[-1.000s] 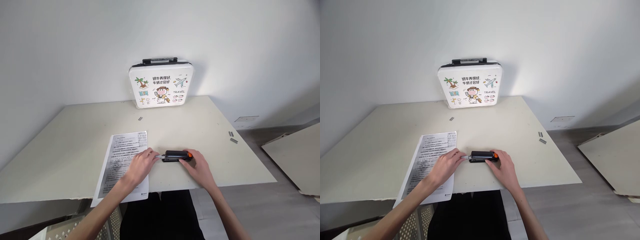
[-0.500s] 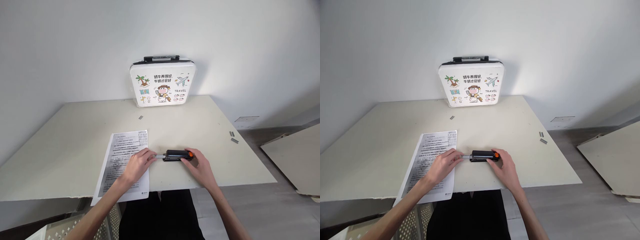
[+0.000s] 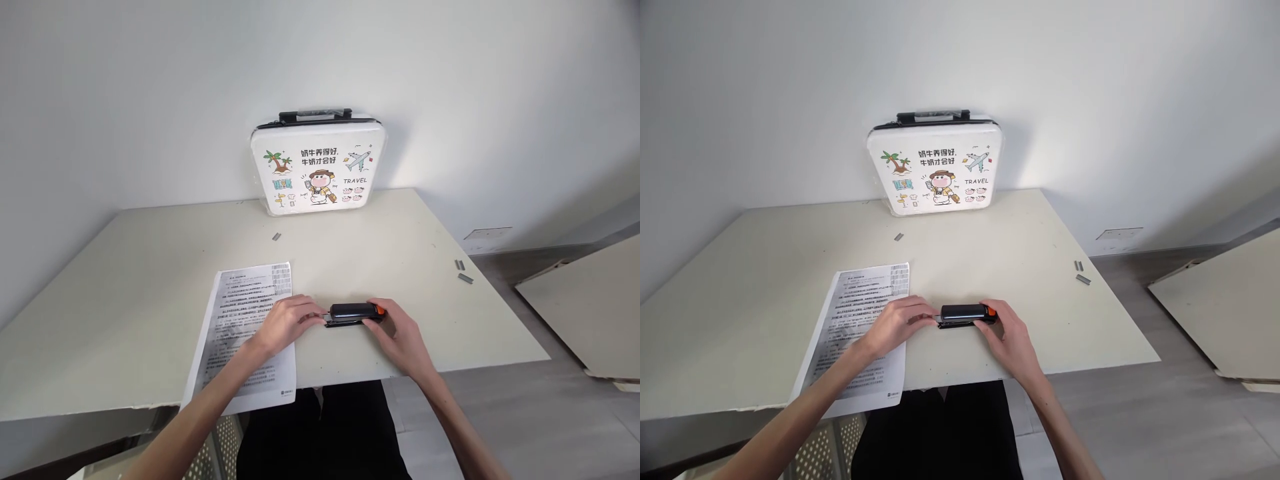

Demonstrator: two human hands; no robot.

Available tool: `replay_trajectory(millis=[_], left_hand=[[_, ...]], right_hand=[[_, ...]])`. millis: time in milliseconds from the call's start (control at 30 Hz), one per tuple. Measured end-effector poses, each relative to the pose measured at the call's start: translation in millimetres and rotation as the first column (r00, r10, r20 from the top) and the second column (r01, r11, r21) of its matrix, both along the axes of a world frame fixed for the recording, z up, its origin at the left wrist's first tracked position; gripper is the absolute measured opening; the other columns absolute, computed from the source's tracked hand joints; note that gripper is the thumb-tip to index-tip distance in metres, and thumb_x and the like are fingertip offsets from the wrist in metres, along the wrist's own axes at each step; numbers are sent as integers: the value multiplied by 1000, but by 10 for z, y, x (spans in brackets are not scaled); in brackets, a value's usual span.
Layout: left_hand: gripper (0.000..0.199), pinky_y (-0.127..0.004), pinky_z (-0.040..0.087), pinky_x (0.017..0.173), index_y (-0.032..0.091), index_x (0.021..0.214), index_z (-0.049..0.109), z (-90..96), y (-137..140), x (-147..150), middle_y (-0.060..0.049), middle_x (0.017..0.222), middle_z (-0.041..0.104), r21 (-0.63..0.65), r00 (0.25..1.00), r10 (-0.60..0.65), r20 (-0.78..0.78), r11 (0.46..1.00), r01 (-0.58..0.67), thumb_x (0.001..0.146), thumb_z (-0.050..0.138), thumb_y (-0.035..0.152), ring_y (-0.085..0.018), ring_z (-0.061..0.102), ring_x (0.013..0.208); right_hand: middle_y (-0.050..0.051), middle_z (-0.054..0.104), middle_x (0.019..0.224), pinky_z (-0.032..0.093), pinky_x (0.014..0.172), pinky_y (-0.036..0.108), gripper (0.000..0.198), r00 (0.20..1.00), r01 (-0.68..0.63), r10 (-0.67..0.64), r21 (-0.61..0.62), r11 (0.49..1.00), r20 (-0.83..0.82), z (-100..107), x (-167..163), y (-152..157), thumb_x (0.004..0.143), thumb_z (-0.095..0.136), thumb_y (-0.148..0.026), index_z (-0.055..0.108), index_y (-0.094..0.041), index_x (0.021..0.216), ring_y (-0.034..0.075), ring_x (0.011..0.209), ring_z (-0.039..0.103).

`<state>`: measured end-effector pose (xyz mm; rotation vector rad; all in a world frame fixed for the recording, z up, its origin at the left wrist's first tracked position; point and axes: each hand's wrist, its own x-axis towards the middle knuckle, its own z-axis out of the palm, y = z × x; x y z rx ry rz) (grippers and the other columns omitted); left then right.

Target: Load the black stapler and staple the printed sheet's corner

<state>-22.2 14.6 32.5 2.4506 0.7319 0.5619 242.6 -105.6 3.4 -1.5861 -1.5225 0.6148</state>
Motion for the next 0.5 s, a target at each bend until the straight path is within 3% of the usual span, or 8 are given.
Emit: replay_trajectory(millis=[267,500], left_hand=[[39,-34,56,78,23,98,83,-23,200,149,-8,96,80,-59,993,-110,36,992,112,103,59,54,-21,70,88],[41,-32,52,73,24,92,82,-1,443,234,-7,87,78,-118,973,-231,19,966,232,98,63,60,-22,68,82]], right_hand=[[11,72,120,61,89,43,34,998,-45,45,-1,999,41,-12,26,22,104,51,-50,59,-27,128,27,103,71],[9,70,126,59,91,42,33,996,-85,83,-66,994,-27,-17,35,33,106,49,-48,57,-29,131,28,109,70]])
